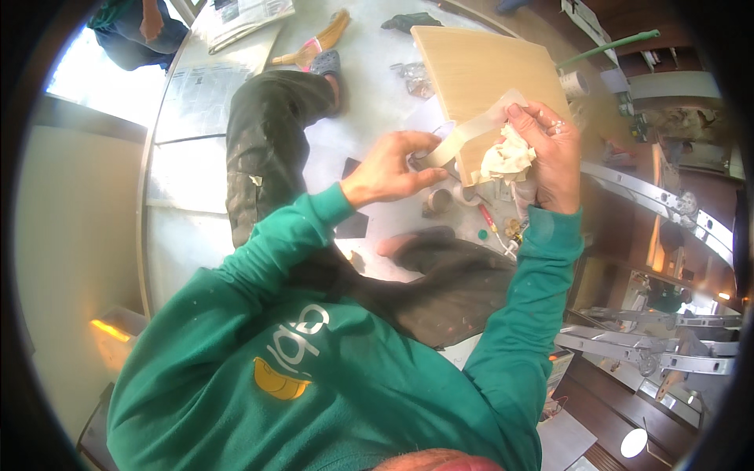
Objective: The person sits on the floor and sands a rectangular wooden board with a sanding block. They wipe the surface with a cloth, apply masking tape to the edges, and continue sanding and wiping the board.
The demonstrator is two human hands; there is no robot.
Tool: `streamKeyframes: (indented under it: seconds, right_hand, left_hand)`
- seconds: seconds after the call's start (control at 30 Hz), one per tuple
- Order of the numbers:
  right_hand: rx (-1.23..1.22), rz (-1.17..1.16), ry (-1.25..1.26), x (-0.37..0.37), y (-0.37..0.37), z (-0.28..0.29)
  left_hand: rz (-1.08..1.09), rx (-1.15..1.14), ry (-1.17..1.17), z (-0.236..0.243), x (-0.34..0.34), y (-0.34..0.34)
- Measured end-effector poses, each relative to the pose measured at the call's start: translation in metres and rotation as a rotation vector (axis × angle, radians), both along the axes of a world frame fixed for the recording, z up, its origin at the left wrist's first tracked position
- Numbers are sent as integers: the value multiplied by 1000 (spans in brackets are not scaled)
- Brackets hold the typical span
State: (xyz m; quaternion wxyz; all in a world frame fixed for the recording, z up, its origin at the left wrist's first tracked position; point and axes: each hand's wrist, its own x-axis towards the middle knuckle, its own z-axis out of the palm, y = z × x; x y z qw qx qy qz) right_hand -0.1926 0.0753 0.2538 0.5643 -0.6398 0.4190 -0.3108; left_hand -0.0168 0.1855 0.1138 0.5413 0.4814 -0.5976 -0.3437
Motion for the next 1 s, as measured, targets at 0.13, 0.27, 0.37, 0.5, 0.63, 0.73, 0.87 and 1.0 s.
streamKeyframes:
  seconds: [0.13, 0.27, 0.37, 0.5, 0.63, 0.73, 0.87, 1.0]
  right_hand:
    - [15, -91, -26, -7, -18, -4]
    - [47, -59, 2, -11, -40, -17]
    - [41, -55, 25, -6, -50, -32]
    - [-13, -116, 72, 2, -58, -45]
    - [-32, -168, 28, 7, -77, -49]
    - [-40, -98, 86, 14, -88, -51]
    - [-134, -49, 216, 30, -107, -57]
    - [-95, -19, 250, 60, -128, -60]
  left_hand:
    - [-106, -23, 132, 4, 3, 17]
    - [-81, 63, 186, 25, -2, 34]
    - [-47, 488, 475, 21, -14, 33]
    - [0, 692, 775, -7, -23, 29]
    - [65, 405, 917, -27, -36, 35]
    - [8, 552, 920, -27, -39, 29]
    - [-90, 833, 1035, -18, -42, 6]
    - [-41, 842, 1366, -19, -62, -15]
